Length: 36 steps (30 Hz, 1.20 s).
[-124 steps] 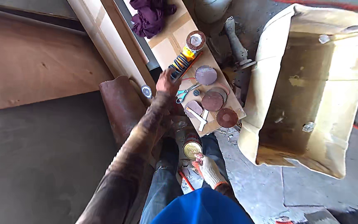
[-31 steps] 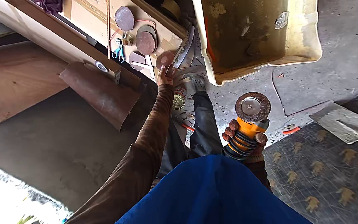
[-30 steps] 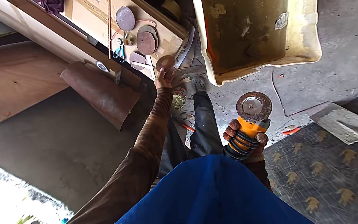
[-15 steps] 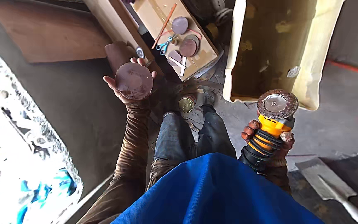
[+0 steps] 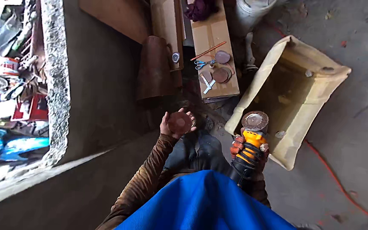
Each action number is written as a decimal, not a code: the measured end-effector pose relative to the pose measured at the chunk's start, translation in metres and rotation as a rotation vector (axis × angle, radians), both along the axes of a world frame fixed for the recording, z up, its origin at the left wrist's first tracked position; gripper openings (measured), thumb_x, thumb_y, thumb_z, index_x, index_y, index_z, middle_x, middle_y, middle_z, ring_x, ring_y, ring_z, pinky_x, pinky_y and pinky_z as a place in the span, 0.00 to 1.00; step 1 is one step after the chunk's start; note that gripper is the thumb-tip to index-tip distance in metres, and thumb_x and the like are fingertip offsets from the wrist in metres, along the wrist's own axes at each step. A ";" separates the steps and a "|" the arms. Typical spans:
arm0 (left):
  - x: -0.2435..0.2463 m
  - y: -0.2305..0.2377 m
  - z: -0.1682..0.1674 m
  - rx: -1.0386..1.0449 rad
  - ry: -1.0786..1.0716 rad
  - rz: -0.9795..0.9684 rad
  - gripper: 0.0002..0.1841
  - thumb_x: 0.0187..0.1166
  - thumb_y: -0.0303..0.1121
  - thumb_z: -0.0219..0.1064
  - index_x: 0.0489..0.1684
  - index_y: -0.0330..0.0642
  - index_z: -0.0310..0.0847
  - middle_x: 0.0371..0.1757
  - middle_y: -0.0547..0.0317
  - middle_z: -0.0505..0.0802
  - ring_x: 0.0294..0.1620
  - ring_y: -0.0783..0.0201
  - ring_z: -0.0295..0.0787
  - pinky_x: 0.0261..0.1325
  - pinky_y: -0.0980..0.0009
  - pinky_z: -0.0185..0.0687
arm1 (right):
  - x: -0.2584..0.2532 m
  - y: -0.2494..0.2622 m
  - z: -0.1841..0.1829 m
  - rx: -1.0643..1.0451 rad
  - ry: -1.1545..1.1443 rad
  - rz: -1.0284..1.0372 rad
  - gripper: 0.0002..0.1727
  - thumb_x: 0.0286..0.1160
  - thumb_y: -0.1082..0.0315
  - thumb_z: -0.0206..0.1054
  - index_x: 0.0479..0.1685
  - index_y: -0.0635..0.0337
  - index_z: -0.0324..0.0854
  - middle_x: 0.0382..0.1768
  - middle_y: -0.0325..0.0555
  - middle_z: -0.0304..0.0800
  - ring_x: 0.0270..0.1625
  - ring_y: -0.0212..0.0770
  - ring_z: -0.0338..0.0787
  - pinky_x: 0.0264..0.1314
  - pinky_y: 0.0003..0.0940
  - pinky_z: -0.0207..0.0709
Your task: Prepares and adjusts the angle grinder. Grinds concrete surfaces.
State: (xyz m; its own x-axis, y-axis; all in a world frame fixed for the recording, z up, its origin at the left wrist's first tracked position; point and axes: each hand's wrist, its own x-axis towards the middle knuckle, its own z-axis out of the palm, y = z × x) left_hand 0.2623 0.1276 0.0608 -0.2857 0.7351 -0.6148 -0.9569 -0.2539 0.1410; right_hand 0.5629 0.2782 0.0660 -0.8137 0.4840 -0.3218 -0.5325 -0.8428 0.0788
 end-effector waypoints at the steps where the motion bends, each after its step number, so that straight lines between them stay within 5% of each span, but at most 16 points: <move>1: 0.000 -0.019 0.004 0.001 -0.007 0.035 0.52 0.79 0.72 0.18 0.87 0.41 0.63 0.73 0.24 0.81 0.70 0.24 0.80 0.58 0.24 0.78 | -0.008 -0.004 0.007 0.010 -0.017 0.020 0.45 0.53 0.41 0.81 0.74 0.56 0.76 0.48 0.56 0.91 0.44 0.54 0.94 0.45 0.52 0.91; 6: -0.016 -0.102 0.036 -0.081 0.156 0.303 0.50 0.80 0.75 0.26 0.78 0.40 0.69 0.69 0.29 0.85 0.67 0.30 0.84 0.62 0.32 0.83 | -0.051 -0.002 0.057 0.287 -0.132 0.111 0.44 0.49 0.44 0.84 0.67 0.61 0.78 0.52 0.57 0.91 0.52 0.54 0.93 0.54 0.51 0.90; 9: -0.031 -0.156 0.047 -0.063 0.202 0.432 0.54 0.74 0.81 0.30 0.80 0.42 0.69 0.72 0.30 0.84 0.70 0.32 0.83 0.66 0.35 0.83 | -0.067 -0.005 0.088 0.425 -0.065 0.160 0.47 0.53 0.44 0.83 0.76 0.59 0.75 0.72 0.61 0.83 0.69 0.61 0.87 0.69 0.61 0.82; 15: -0.046 -0.223 0.046 0.101 0.203 0.513 0.53 0.71 0.83 0.29 0.83 0.52 0.68 0.77 0.34 0.81 0.78 0.28 0.75 0.66 0.24 0.75 | -0.102 -0.025 0.118 0.662 -0.172 0.262 0.37 0.52 0.50 0.84 0.64 0.59 0.81 0.55 0.55 0.91 0.54 0.51 0.93 0.58 0.49 0.89; 19: -0.036 -0.236 0.049 0.103 0.207 0.580 0.52 0.74 0.81 0.28 0.86 0.50 0.65 0.78 0.33 0.79 0.78 0.27 0.75 0.67 0.24 0.74 | -0.111 -0.039 0.106 0.781 -0.217 0.256 0.33 0.59 0.52 0.81 0.65 0.58 0.81 0.59 0.53 0.90 0.60 0.50 0.91 0.67 0.51 0.84; 28: -0.019 -0.233 0.061 0.112 0.237 0.672 0.50 0.75 0.79 0.32 0.84 0.48 0.67 0.80 0.34 0.78 0.79 0.28 0.73 0.71 0.25 0.72 | -0.124 -0.015 0.114 0.842 -0.286 0.250 0.28 0.65 0.51 0.77 0.63 0.56 0.81 0.57 0.51 0.90 0.59 0.48 0.91 0.65 0.49 0.86; 36: -0.035 -0.188 0.085 0.217 0.339 0.640 0.51 0.78 0.77 0.28 0.87 0.45 0.64 0.80 0.32 0.78 0.81 0.30 0.72 0.75 0.26 0.69 | -0.129 0.019 0.139 1.075 -0.389 0.161 0.33 0.60 0.54 0.82 0.65 0.58 0.79 0.58 0.55 0.90 0.59 0.51 0.92 0.64 0.52 0.87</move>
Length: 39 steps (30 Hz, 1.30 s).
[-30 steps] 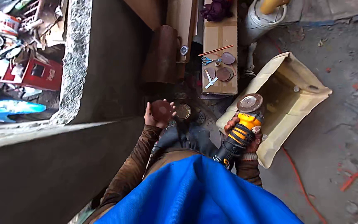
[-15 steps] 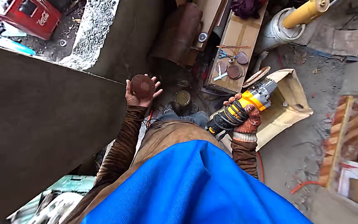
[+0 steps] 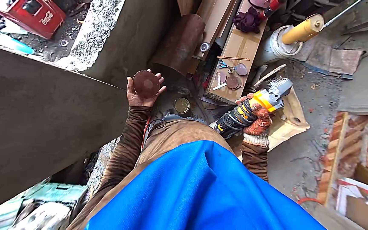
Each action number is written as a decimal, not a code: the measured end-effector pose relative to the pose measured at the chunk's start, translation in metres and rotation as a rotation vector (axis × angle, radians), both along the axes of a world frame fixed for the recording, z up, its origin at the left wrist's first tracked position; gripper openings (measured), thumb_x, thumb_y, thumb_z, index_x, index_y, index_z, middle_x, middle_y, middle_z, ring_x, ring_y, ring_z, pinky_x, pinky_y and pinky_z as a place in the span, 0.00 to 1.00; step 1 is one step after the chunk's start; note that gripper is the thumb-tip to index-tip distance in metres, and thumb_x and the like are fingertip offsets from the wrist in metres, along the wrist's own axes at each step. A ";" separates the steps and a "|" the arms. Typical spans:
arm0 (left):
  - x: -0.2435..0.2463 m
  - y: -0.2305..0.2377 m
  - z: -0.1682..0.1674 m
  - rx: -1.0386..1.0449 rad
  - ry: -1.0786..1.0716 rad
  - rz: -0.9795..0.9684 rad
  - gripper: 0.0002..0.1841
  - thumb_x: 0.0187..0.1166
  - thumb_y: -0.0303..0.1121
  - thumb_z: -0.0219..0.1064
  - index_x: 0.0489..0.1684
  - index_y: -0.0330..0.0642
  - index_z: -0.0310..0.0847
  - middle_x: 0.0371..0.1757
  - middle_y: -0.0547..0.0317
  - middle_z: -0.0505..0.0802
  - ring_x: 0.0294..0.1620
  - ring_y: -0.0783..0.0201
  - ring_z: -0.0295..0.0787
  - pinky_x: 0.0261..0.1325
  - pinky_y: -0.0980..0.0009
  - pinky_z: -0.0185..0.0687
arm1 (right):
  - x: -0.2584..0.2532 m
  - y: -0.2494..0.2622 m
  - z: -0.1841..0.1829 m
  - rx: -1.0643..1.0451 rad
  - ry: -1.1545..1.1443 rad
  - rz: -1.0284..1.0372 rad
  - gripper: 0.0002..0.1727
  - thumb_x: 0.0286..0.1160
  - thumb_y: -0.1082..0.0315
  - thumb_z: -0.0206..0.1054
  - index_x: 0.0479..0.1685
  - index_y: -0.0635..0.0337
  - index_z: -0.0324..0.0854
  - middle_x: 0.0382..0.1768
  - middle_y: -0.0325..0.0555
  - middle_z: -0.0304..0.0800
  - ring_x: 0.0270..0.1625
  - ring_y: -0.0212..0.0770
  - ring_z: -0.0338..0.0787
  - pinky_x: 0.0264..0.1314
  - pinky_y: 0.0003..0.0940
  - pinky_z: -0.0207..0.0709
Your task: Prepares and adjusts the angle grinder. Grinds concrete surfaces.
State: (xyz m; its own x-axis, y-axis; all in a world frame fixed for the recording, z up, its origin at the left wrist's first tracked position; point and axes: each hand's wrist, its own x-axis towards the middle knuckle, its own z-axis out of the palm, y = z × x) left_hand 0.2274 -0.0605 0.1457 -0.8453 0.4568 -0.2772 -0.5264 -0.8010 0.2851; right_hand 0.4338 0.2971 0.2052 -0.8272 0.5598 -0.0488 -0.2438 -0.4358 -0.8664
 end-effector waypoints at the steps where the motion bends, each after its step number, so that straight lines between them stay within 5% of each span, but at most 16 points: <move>1: -0.002 0.009 0.004 0.017 0.034 -0.027 0.51 0.78 0.76 0.27 0.87 0.44 0.63 0.80 0.32 0.77 0.81 0.30 0.72 0.76 0.27 0.69 | 0.000 0.003 0.003 0.053 -0.012 -0.005 0.33 0.60 0.56 0.82 0.65 0.59 0.79 0.58 0.56 0.90 0.59 0.53 0.92 0.64 0.53 0.87; 6: -0.006 0.067 0.034 0.113 0.178 -0.167 0.49 0.79 0.74 0.32 0.90 0.44 0.58 0.82 0.31 0.75 0.82 0.30 0.70 0.77 0.28 0.69 | -0.002 0.009 0.021 0.354 -0.088 -0.072 0.40 0.53 0.55 0.88 0.66 0.65 0.77 0.56 0.62 0.91 0.57 0.59 0.93 0.61 0.58 0.89; 10: -0.001 0.103 0.059 0.149 0.261 -0.271 0.48 0.79 0.71 0.42 0.90 0.42 0.58 0.81 0.31 0.77 0.82 0.32 0.72 0.77 0.32 0.71 | -0.004 0.001 0.037 0.472 -0.117 -0.117 0.47 0.44 0.54 0.91 0.70 0.62 0.74 0.55 0.53 0.92 0.57 0.50 0.93 0.60 0.51 0.90; 12: 0.001 0.116 0.067 0.087 0.387 -0.317 0.47 0.77 0.67 0.52 0.91 0.40 0.58 0.81 0.34 0.78 0.82 0.35 0.73 0.78 0.35 0.72 | -0.003 0.003 0.037 0.323 0.039 0.030 0.38 0.51 0.56 0.88 0.66 0.61 0.79 0.55 0.56 0.91 0.57 0.52 0.92 0.61 0.52 0.88; 14: 0.007 0.124 0.084 -0.073 0.569 -0.354 0.50 0.73 0.68 0.59 0.91 0.41 0.58 0.82 0.40 0.78 0.82 0.41 0.74 0.78 0.40 0.75 | -0.006 0.007 0.036 0.131 0.216 0.251 0.32 0.57 0.48 0.83 0.58 0.58 0.85 0.52 0.53 0.93 0.56 0.49 0.92 0.62 0.49 0.86; 20: 0.013 0.135 0.148 -0.378 1.106 -0.345 0.55 0.71 0.74 0.60 0.91 0.36 0.55 0.86 0.43 0.72 0.85 0.45 0.71 0.79 0.46 0.76 | -0.022 0.013 0.041 -0.181 0.509 0.511 0.34 0.52 0.42 0.83 0.51 0.58 0.87 0.38 0.46 0.94 0.42 0.46 0.93 0.51 0.47 0.88; 23: 0.018 0.143 0.166 -0.427 1.221 -0.283 0.58 0.70 0.72 0.65 0.91 0.34 0.53 0.88 0.43 0.70 0.86 0.45 0.68 0.84 0.47 0.72 | -0.026 0.011 0.035 -0.230 0.588 0.637 0.30 0.63 0.44 0.79 0.57 0.58 0.86 0.40 0.46 0.95 0.43 0.43 0.95 0.50 0.43 0.89; 26: 0.025 0.151 0.182 -0.459 1.264 -0.219 0.60 0.69 0.73 0.65 0.91 0.30 0.51 0.88 0.42 0.69 0.86 0.46 0.69 0.83 0.47 0.75 | -0.014 -0.017 0.097 -0.286 0.416 0.544 0.32 0.57 0.43 0.81 0.57 0.55 0.88 0.38 0.44 0.96 0.41 0.39 0.95 0.51 0.36 0.90; 30: 0.029 0.156 0.188 -0.416 1.266 -0.202 0.61 0.70 0.76 0.59 0.91 0.29 0.49 0.87 0.40 0.70 0.85 0.44 0.69 0.80 0.47 0.78 | -0.031 -0.015 0.048 -0.384 0.660 0.675 0.34 0.58 0.42 0.80 0.53 0.64 0.87 0.38 0.50 0.95 0.43 0.45 0.94 0.51 0.42 0.88; 39: 0.028 0.147 0.168 -0.260 1.054 -0.294 0.59 0.72 0.79 0.51 0.91 0.34 0.52 0.86 0.44 0.73 0.83 0.46 0.73 0.75 0.47 0.81 | -0.027 -0.033 0.044 -0.248 0.620 0.549 0.37 0.60 0.37 0.77 0.54 0.63 0.87 0.36 0.48 0.95 0.40 0.44 0.94 0.48 0.42 0.89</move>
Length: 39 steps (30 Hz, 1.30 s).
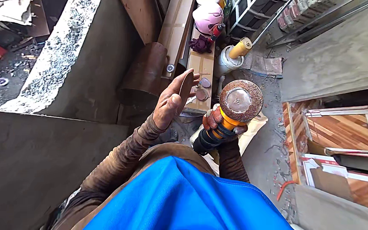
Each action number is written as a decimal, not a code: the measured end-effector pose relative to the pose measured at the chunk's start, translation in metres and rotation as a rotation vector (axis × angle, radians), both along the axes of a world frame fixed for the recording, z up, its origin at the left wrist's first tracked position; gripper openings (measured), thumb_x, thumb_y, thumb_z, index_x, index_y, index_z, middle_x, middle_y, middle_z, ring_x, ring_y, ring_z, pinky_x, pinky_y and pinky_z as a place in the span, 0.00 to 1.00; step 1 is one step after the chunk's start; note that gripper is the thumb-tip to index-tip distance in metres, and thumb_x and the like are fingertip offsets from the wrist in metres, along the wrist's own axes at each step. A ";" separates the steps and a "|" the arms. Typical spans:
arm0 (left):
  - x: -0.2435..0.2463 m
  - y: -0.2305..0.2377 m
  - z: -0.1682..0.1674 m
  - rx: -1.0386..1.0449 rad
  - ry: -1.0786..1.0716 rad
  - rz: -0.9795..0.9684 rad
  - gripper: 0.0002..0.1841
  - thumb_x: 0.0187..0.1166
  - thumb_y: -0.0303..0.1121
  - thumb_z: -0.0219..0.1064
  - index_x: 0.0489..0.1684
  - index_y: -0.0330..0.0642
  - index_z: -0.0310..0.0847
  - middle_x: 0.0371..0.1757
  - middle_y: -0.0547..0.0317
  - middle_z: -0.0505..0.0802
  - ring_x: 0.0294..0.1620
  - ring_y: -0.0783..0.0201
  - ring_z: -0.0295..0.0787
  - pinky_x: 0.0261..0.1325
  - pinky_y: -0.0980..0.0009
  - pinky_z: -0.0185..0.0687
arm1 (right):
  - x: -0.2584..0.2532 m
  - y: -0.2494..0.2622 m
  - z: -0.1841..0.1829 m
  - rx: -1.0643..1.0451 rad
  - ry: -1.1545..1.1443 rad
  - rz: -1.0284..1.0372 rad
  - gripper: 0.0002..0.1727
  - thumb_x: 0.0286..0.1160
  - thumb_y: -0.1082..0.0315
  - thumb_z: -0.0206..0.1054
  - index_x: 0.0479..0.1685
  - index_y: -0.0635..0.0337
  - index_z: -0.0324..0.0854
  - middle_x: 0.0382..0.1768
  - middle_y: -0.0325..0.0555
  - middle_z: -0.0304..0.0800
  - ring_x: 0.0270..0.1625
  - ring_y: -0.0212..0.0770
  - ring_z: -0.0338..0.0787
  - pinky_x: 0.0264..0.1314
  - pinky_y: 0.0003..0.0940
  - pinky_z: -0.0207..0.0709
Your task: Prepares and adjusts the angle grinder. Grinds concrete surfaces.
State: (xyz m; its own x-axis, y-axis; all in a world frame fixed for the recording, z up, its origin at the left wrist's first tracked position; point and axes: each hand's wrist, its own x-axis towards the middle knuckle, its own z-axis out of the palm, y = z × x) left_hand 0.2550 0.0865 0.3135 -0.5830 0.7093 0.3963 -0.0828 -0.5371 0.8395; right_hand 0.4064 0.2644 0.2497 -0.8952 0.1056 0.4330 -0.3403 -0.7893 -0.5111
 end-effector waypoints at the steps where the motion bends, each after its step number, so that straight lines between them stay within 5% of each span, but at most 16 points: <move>1: 0.000 -0.001 0.001 -0.015 0.035 0.001 0.60 0.70 0.80 0.53 0.91 0.34 0.52 0.86 0.44 0.73 0.84 0.47 0.73 0.76 0.48 0.81 | 0.001 -0.001 0.001 0.012 -0.004 -0.015 0.37 0.60 0.36 0.76 0.53 0.63 0.87 0.36 0.48 0.94 0.39 0.43 0.94 0.48 0.42 0.89; 6: 0.001 -0.003 0.007 0.049 0.356 0.017 0.58 0.68 0.73 0.67 0.87 0.29 0.58 0.87 0.39 0.69 0.86 0.43 0.67 0.84 0.45 0.74 | -0.001 -0.005 0.019 0.069 0.071 0.068 0.37 0.63 0.41 0.76 0.61 0.63 0.83 0.44 0.50 0.93 0.47 0.46 0.92 0.55 0.44 0.86; 10: 0.002 -0.012 0.018 -0.026 0.791 0.109 0.45 0.68 0.67 0.70 0.82 0.45 0.73 0.86 0.36 0.70 0.89 0.44 0.62 0.88 0.47 0.65 | -0.003 -0.037 0.131 0.200 -0.135 -0.051 0.24 0.58 0.53 0.83 0.56 0.49 0.88 0.41 0.40 0.98 0.41 0.34 0.97 0.47 0.29 0.92; 12: 0.003 -0.019 0.026 -0.153 1.020 0.147 0.42 0.67 0.68 0.67 0.84 0.60 0.73 0.85 0.38 0.72 0.90 0.42 0.60 0.87 0.43 0.63 | -0.001 -0.034 0.121 0.212 -0.204 -0.063 0.24 0.56 0.55 0.83 0.53 0.51 0.85 0.39 0.41 0.96 0.38 0.35 0.96 0.43 0.31 0.91; 13: 0.003 -0.023 0.030 -0.206 1.099 0.152 0.42 0.67 0.69 0.66 0.85 0.65 0.72 0.85 0.38 0.72 0.90 0.41 0.60 0.86 0.42 0.64 | 0.003 -0.025 0.094 0.190 -0.156 -0.005 0.28 0.58 0.55 0.83 0.60 0.53 0.84 0.45 0.43 0.96 0.44 0.38 0.96 0.50 0.35 0.91; 17: 0.000 -0.033 0.041 -0.323 1.249 0.137 0.41 0.67 0.70 0.64 0.87 0.73 0.68 0.87 0.40 0.70 0.90 0.41 0.59 0.84 0.41 0.64 | 0.012 -0.011 0.044 0.140 -0.074 0.066 0.33 0.60 0.55 0.82 0.68 0.56 0.82 0.52 0.47 0.94 0.53 0.40 0.94 0.59 0.39 0.88; 20: -0.002 -0.035 0.045 -0.348 1.273 0.139 0.43 0.66 0.68 0.65 0.89 0.73 0.64 0.87 0.40 0.70 0.90 0.41 0.60 0.83 0.42 0.65 | 0.016 -0.011 0.054 0.204 -0.105 0.036 0.32 0.63 0.56 0.81 0.68 0.57 0.81 0.54 0.46 0.94 0.54 0.40 0.94 0.61 0.38 0.87; 22: -0.002 -0.034 0.048 -0.360 1.286 0.141 0.43 0.66 0.67 0.65 0.90 0.74 0.63 0.87 0.40 0.69 0.90 0.41 0.60 0.82 0.42 0.65 | 0.024 -0.033 0.104 0.209 -0.474 -0.118 0.25 0.47 0.58 0.85 0.50 0.52 0.88 0.39 0.40 0.95 0.42 0.35 0.95 0.51 0.33 0.90; 24: -0.002 -0.033 0.049 -0.364 1.300 0.142 0.44 0.66 0.67 0.64 0.90 0.74 0.61 0.87 0.40 0.70 0.89 0.41 0.60 0.82 0.42 0.66 | 0.021 -0.034 0.089 0.254 -0.379 -0.217 0.19 0.60 0.58 0.81 0.47 0.55 0.87 0.38 0.38 0.94 0.42 0.30 0.93 0.48 0.28 0.88; 26: -0.001 -0.031 0.048 -0.359 1.314 0.133 0.45 0.65 0.67 0.65 0.91 0.74 0.61 0.86 0.40 0.70 0.88 0.41 0.61 0.81 0.42 0.66 | 0.024 -0.017 0.053 0.282 -0.201 -0.106 0.27 0.64 0.53 0.80 0.63 0.53 0.86 0.53 0.37 0.95 0.56 0.30 0.92 0.63 0.29 0.85; 29: -0.001 -0.032 0.045 -0.349 1.314 0.124 0.45 0.65 0.67 0.65 0.91 0.74 0.62 0.86 0.42 0.71 0.89 0.42 0.61 0.82 0.42 0.64 | 0.025 -0.007 0.027 0.228 -0.078 0.043 0.37 0.58 0.53 0.84 0.72 0.55 0.80 0.60 0.47 0.92 0.60 0.41 0.91 0.66 0.39 0.85; 34: 0.000 -0.031 0.048 -0.325 1.277 0.132 0.42 0.62 0.67 0.67 0.84 0.66 0.72 0.82 0.42 0.76 0.85 0.41 0.67 0.78 0.42 0.69 | 0.022 -0.011 0.031 0.254 -0.054 -0.035 0.36 0.58 0.54 0.85 0.70 0.54 0.81 0.58 0.42 0.93 0.58 0.35 0.92 0.64 0.34 0.85; 39: -0.004 -0.035 0.043 -0.325 1.270 0.129 0.40 0.62 0.68 0.67 0.80 0.64 0.77 0.82 0.43 0.77 0.85 0.41 0.68 0.77 0.44 0.72 | 0.028 -0.011 0.028 0.169 -0.027 -0.045 0.32 0.63 0.54 0.81 0.67 0.60 0.83 0.55 0.50 0.94 0.56 0.43 0.94 0.63 0.40 0.87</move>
State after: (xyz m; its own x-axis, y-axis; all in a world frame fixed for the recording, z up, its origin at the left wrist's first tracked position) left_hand 0.2507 0.0519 0.3568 -0.0032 0.8432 0.5375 0.8905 -0.2422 0.3853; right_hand 0.4340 0.2533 0.2777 -0.9028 0.0733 0.4238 -0.3574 -0.6759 -0.6445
